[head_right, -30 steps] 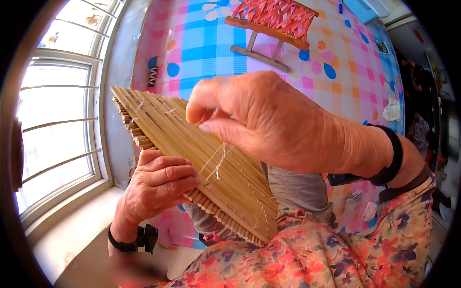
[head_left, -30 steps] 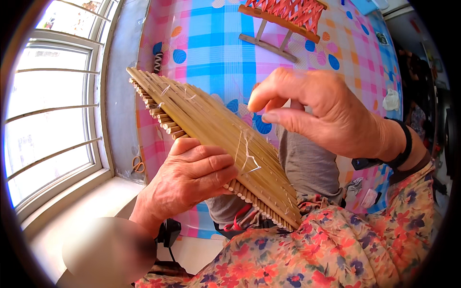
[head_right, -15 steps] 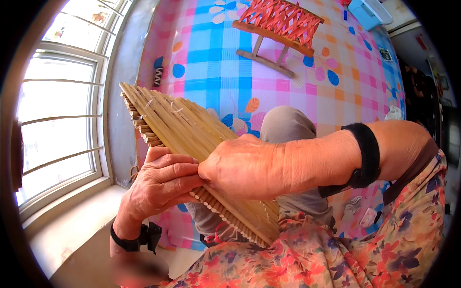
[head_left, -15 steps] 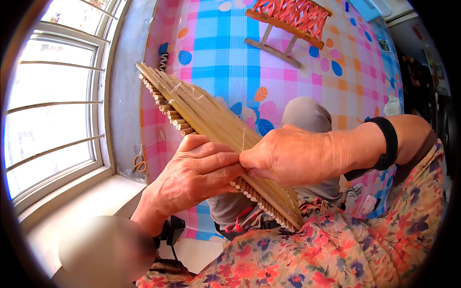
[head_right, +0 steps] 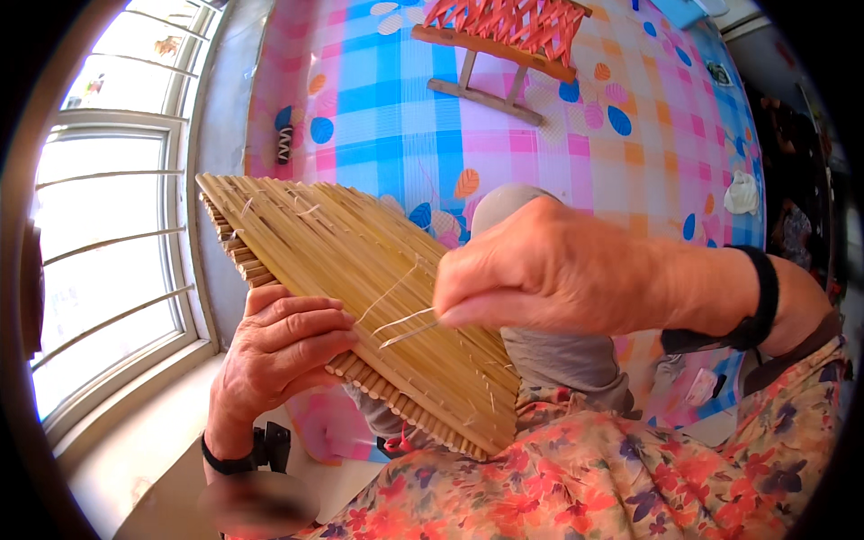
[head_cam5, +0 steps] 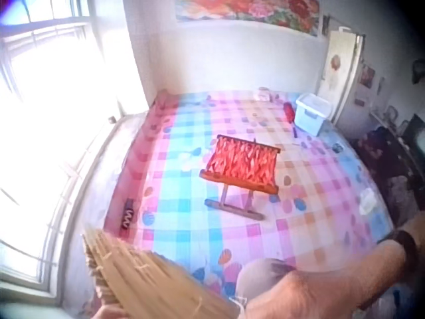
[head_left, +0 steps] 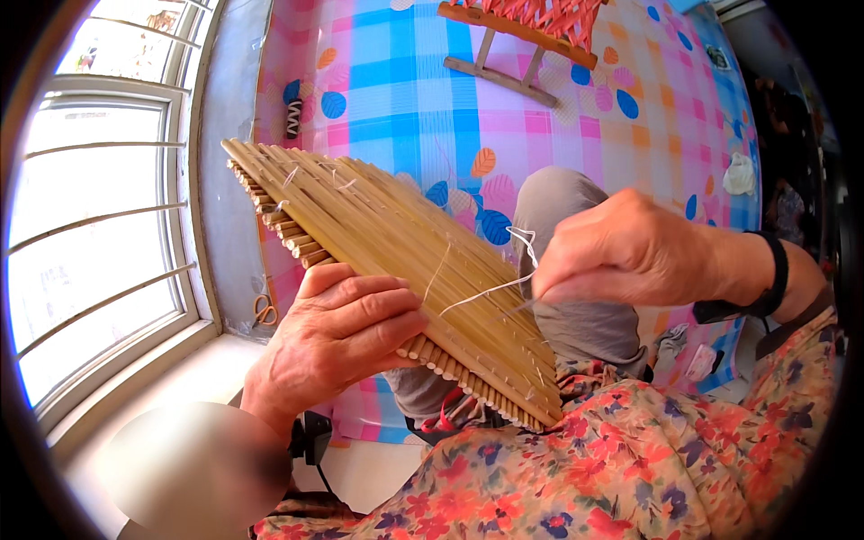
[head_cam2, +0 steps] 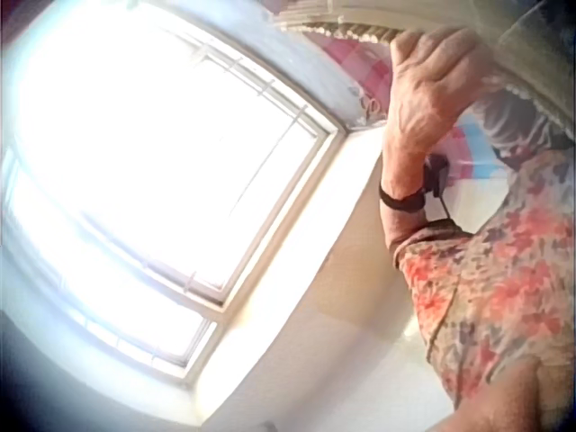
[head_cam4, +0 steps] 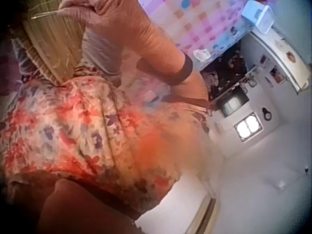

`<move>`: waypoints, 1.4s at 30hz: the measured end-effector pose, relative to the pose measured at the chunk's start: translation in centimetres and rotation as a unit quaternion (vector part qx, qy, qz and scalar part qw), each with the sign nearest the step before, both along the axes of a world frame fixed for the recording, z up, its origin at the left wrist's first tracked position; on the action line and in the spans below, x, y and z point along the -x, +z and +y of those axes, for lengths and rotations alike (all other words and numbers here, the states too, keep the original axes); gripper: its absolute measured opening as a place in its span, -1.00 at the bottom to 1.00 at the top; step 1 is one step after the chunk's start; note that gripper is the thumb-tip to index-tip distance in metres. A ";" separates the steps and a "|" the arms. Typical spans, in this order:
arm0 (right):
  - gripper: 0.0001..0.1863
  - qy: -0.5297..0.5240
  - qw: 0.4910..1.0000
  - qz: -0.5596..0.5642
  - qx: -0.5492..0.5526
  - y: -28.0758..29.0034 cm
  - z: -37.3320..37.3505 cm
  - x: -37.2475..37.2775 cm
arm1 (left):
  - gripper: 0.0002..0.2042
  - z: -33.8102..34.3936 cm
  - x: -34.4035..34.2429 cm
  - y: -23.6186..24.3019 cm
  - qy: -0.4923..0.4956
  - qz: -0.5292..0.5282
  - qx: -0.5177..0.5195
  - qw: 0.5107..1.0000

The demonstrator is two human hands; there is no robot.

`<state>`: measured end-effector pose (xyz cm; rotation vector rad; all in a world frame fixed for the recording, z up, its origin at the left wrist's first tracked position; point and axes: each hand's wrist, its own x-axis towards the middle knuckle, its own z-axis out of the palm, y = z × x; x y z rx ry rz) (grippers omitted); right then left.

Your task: The person weaves a mat by threading a cord through a row of reeds, pulling the cord tight, and securing the ends.

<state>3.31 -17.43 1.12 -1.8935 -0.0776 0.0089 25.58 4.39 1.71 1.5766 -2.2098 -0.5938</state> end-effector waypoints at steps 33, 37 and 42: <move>-0.73 0.021 0.954 -0.025 -0.297 -10.0 6.8 -2.2 | -0.64 1.3 0.4 1.3 0.077 -0.073 -0.050 0.993; -0.73 0.026 0.961 -0.030 -0.275 -9.8 6.3 -2.4 | -0.65 1.4 0.4 1.2 0.082 -0.069 -0.051 0.993; -0.68 0.069 0.964 -0.032 -0.256 -9.8 5.8 -2.7 | -0.65 1.8 0.4 1.1 0.087 -0.072 -0.049 0.992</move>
